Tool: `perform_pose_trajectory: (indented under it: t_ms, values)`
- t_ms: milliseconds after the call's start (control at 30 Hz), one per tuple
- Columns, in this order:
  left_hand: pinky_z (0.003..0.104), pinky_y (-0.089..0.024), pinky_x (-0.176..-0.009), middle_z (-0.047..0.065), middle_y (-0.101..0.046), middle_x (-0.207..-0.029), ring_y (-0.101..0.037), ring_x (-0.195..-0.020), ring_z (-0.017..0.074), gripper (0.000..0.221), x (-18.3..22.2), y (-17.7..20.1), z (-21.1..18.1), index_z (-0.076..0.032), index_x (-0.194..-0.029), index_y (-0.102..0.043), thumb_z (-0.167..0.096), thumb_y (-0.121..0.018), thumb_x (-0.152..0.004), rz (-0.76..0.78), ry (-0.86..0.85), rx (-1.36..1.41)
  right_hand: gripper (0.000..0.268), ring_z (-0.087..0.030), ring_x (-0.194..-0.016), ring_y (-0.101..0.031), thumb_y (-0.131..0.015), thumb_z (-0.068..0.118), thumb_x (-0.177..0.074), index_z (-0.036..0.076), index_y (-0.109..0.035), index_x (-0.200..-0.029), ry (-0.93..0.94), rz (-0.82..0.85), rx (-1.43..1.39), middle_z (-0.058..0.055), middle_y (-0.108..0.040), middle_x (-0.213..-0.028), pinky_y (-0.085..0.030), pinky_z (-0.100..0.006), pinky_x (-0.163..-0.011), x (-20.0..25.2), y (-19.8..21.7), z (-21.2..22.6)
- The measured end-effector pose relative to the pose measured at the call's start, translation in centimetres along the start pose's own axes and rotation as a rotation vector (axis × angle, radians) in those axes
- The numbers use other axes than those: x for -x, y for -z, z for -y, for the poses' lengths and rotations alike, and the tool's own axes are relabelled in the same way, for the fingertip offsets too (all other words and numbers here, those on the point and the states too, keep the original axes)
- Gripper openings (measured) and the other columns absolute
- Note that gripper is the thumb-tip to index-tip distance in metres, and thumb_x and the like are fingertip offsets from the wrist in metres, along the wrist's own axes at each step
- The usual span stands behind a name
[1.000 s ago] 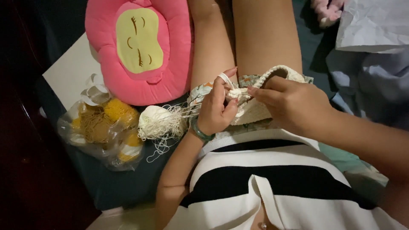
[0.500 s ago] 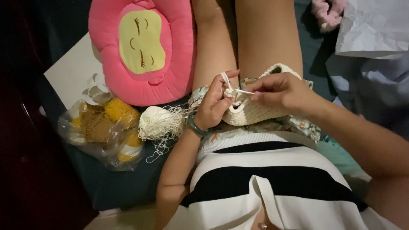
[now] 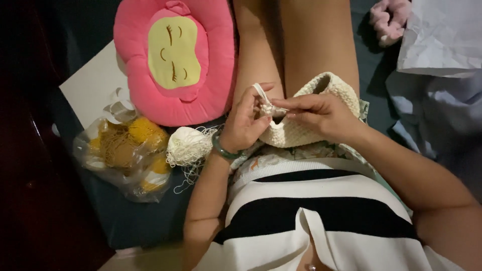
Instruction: A person uses a crochet hook and white yarn to crochet a small bag while sitting down.
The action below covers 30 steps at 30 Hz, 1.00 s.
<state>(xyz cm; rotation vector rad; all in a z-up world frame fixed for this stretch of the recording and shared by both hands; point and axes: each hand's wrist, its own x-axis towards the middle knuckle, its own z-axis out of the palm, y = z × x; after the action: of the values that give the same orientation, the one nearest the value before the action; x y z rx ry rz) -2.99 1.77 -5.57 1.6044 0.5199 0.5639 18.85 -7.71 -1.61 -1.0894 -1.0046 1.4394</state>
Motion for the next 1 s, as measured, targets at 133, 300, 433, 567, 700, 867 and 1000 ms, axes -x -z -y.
perform_pose_trajectory:
  t_ms: [133, 300, 433, 567, 700, 867, 1000]
  values:
    - [0.042, -0.054, -0.098, 0.019, -0.068, -0.116, -0.068, -0.113, 0.0358, 0.05, -1.1, -0.1, -6.4, -0.003, -0.138, -0.058, -0.014, -0.07, -0.091, -0.044, -0.102, -0.377, 0.037, -0.007, -0.099, -0.059, -0.064, -0.01, -0.095, 0.0, -0.072, -0.129, 0.058, 0.016, 0.059, -0.009, -0.076, -0.104, -0.055, -0.027, -0.082, -0.3, 0.0, 0.5]
    - [0.043, -0.054, -0.097, 0.016, -0.07, -0.107, -0.07, -0.107, 0.0325, 0.035, -1.7, -1.0, -6.5, -0.002, -0.132, -0.063, -0.016, -0.067, -0.1, -0.214, -0.116, -0.425, 0.037, -0.01, -0.104, -0.057, -0.063, -0.01, -0.096, 0.001, -0.07, -0.13, 0.098, 0.048, 0.109, -0.011, -0.075, -0.108, -0.055, -0.032, -0.086, -0.6, 0.1, 1.5]
    - [0.034, -0.054, -0.092, 0.006, -0.073, -0.102, -0.064, -0.096, 0.0133, 0.029, -1.7, 0.8, -3.9, -0.008, -0.13, -0.064, -0.017, -0.053, -0.105, -0.284, 0.152, -0.154, 0.038, -0.008, -0.095, -0.059, -0.061, -0.01, -0.097, 0.001, -0.07, -0.132, 0.073, 0.033, 0.117, -0.005, -0.071, -0.095, -0.057, -0.031, -0.087, -1.3, 1.5, 0.8]
    - [0.032, -0.055, -0.075, 0.008, -0.071, -0.093, -0.064, -0.082, 0.0182, 0.011, -2.1, 2.8, -2.6, -0.009, -0.107, -0.067, -0.016, -0.061, -0.101, -0.293, 0.153, -0.252, 0.041, -0.015, -0.087, -0.066, -0.064, -0.005, -0.093, 0.013, -0.075, -0.128, 0.098, 0.065, 0.369, -0.006, -0.075, -0.096, -0.055, -0.036, -0.082, -2.6, 1.8, 2.0]
    - [0.057, -0.039, -0.11, 0.03, -0.047, -0.147, -0.049, -0.134, 0.0499, 0.039, -1.8, 4.4, -5.2, -0.004, -0.116, -0.051, -0.016, -0.078, -0.09, -0.066, -0.047, -0.349, 0.032, -0.032, -0.085, -0.074, -0.068, 0.002, -0.093, 0.013, -0.077, -0.122, 0.08, 0.185, 0.586, -0.017, -0.08, -0.094, -0.055, -0.047, -0.077, -3.1, 1.1, 5.8]
    - [0.051, -0.033, -0.118, 0.024, -0.034, -0.16, -0.033, -0.145, 0.0335, 0.089, -3.2, 5.8, -3.4, -0.011, -0.159, -0.028, -0.011, -0.082, -0.089, 0.358, 0.035, -0.056, 0.035, -0.024, -0.106, -0.073, -0.071, 0.004, -0.09, 0.016, -0.08, -0.121, 0.033, 0.539, 0.451, -0.012, -0.081, -0.108, -0.058, -0.044, -0.089, -6.3, 3.3, 5.5]
    - [0.031, -0.061, -0.092, 0.011, -0.065, -0.125, -0.06, -0.109, 0.0151, 0.066, -4.3, 5.6, -2.2, -0.006, -0.157, -0.041, 0.009, -0.058, -0.095, 0.39, 0.114, 0.262, 0.032, -0.018, -0.113, -0.065, -0.068, -0.003, -0.09, 0.006, -0.081, -0.118, -0.081, 0.607, 0.268, -0.01, -0.079, -0.114, -0.054, -0.043, -0.101, -8.3, 3.6, 5.2]
